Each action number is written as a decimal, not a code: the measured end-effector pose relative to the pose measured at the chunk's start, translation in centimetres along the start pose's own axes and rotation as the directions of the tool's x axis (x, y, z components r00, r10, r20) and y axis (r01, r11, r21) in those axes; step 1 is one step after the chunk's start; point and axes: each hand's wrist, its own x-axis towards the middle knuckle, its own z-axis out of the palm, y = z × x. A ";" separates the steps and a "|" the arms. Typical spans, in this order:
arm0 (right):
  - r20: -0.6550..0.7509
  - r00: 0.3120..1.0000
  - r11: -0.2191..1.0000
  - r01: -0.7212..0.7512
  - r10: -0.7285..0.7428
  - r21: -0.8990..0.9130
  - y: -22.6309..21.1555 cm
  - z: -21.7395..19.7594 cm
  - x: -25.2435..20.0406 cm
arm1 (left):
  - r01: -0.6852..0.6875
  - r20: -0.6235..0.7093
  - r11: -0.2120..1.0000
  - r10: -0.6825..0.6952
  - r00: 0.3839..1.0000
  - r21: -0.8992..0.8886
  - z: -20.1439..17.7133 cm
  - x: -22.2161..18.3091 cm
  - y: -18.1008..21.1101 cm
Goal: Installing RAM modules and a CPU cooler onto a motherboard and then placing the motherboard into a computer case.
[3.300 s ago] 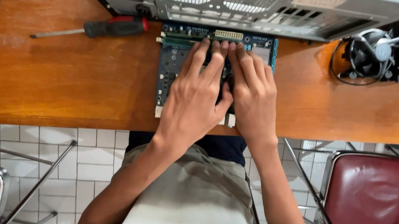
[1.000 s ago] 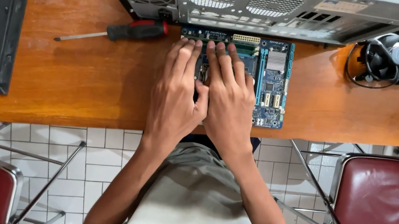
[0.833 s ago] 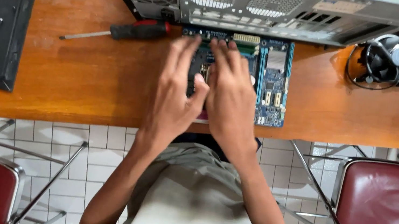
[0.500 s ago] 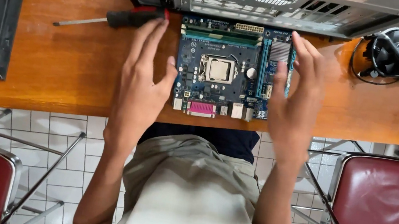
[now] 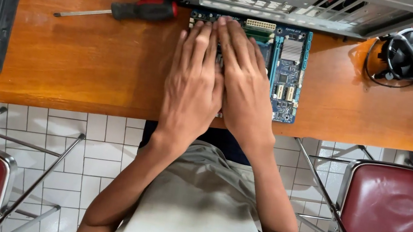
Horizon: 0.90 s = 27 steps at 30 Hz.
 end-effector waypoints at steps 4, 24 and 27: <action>0.068 0.996 0.993 -0.051 0.059 -0.109 0.0 0.5 -0.3 | 0.012 0.006 0.995 -0.013 1.000 0.103 0.5 -0.1 0.3; 0.085 0.989 0.982 -0.110 0.124 -0.152 -0.5 0.1 -0.3 | 0.023 -0.055 0.999 -0.024 0.998 -0.035 -0.3 0.1 -0.5; 0.116 0.986 0.989 -0.110 0.121 -0.097 -0.3 0.0 0.0 | 0.014 -0.091 0.917 -0.055 0.994 -0.398 -1.6 -0.3 -1.5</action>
